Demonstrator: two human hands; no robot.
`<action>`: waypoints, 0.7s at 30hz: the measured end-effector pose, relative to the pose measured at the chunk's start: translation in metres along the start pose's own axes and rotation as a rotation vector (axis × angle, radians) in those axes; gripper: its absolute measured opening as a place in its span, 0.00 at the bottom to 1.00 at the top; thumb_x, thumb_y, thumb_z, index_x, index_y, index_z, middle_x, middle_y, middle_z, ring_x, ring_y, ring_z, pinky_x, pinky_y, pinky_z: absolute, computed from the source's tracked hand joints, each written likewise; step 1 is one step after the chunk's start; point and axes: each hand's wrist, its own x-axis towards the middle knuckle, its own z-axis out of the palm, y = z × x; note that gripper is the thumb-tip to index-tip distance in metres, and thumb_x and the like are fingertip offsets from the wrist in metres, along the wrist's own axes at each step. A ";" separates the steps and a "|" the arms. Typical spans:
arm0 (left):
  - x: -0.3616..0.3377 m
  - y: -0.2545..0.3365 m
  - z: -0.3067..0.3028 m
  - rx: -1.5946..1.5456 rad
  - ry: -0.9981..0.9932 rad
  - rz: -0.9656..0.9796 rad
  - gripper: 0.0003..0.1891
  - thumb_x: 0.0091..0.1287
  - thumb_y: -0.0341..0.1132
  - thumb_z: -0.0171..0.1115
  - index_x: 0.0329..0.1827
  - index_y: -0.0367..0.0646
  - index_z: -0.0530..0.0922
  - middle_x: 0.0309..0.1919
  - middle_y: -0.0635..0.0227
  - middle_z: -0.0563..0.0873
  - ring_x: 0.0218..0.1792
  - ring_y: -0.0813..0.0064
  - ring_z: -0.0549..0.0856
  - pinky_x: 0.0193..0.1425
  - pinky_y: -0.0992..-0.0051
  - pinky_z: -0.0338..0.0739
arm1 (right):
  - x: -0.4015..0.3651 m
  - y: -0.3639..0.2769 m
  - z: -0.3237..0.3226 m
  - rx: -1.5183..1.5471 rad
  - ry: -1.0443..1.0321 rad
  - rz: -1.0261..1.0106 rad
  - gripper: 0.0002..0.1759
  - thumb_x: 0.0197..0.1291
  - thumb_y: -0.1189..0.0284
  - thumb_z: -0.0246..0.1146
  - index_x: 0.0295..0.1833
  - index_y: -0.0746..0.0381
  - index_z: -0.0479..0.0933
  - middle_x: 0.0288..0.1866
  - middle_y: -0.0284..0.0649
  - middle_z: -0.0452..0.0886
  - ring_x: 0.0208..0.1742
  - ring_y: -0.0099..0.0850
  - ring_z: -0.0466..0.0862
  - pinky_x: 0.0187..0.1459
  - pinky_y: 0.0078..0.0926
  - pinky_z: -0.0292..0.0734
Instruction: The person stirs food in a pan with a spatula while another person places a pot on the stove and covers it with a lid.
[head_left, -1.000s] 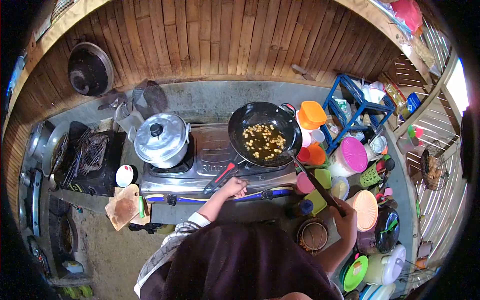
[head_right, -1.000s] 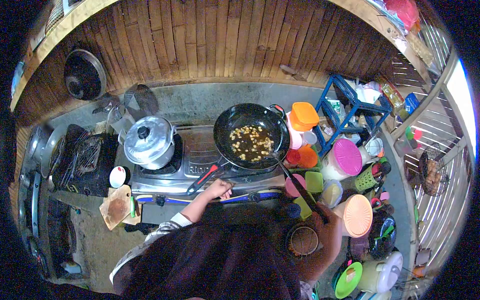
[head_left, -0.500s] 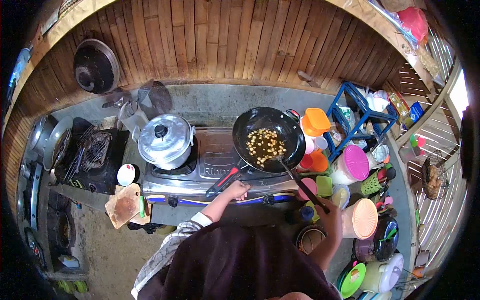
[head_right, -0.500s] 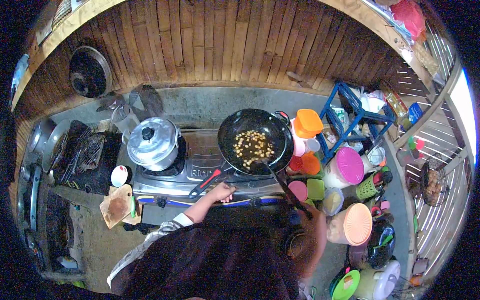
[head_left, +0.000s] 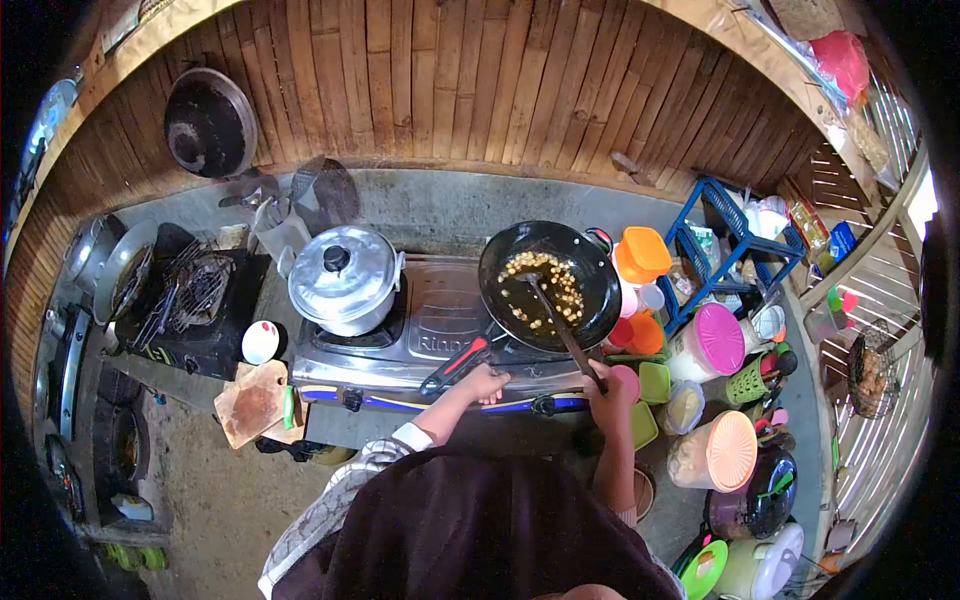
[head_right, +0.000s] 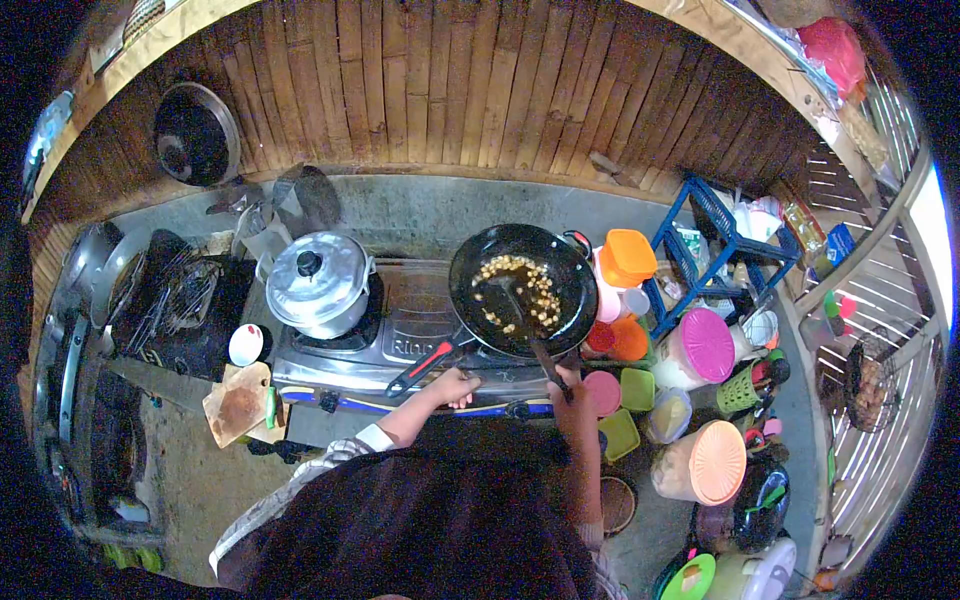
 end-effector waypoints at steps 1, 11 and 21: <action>0.001 0.000 0.000 0.002 -0.003 0.002 0.27 0.63 0.53 0.53 0.19 0.36 0.77 0.12 0.62 0.78 0.10 0.75 0.75 0.13 0.77 0.69 | 0.005 -0.001 0.005 0.004 0.025 -0.046 0.17 0.57 0.74 0.60 0.53 0.65 0.73 0.45 0.50 0.80 0.47 0.39 0.80 0.49 0.30 0.72; 0.006 0.000 -0.002 -0.004 -0.016 -0.017 0.25 0.65 0.51 0.52 0.19 0.37 0.77 0.11 0.63 0.78 0.09 0.75 0.75 0.12 0.76 0.69 | 0.033 -0.012 0.011 -0.085 0.267 -0.207 0.18 0.58 0.73 0.59 0.54 0.67 0.73 0.44 0.48 0.80 0.45 0.35 0.80 0.49 0.27 0.72; 0.004 0.002 -0.001 -0.002 -0.008 -0.026 0.25 0.64 0.51 0.52 0.18 0.38 0.76 0.11 0.63 0.78 0.09 0.76 0.75 0.12 0.77 0.70 | 0.001 0.027 -0.031 -0.202 0.210 -0.048 0.17 0.56 0.73 0.61 0.52 0.64 0.75 0.46 0.51 0.79 0.49 0.44 0.79 0.53 0.32 0.70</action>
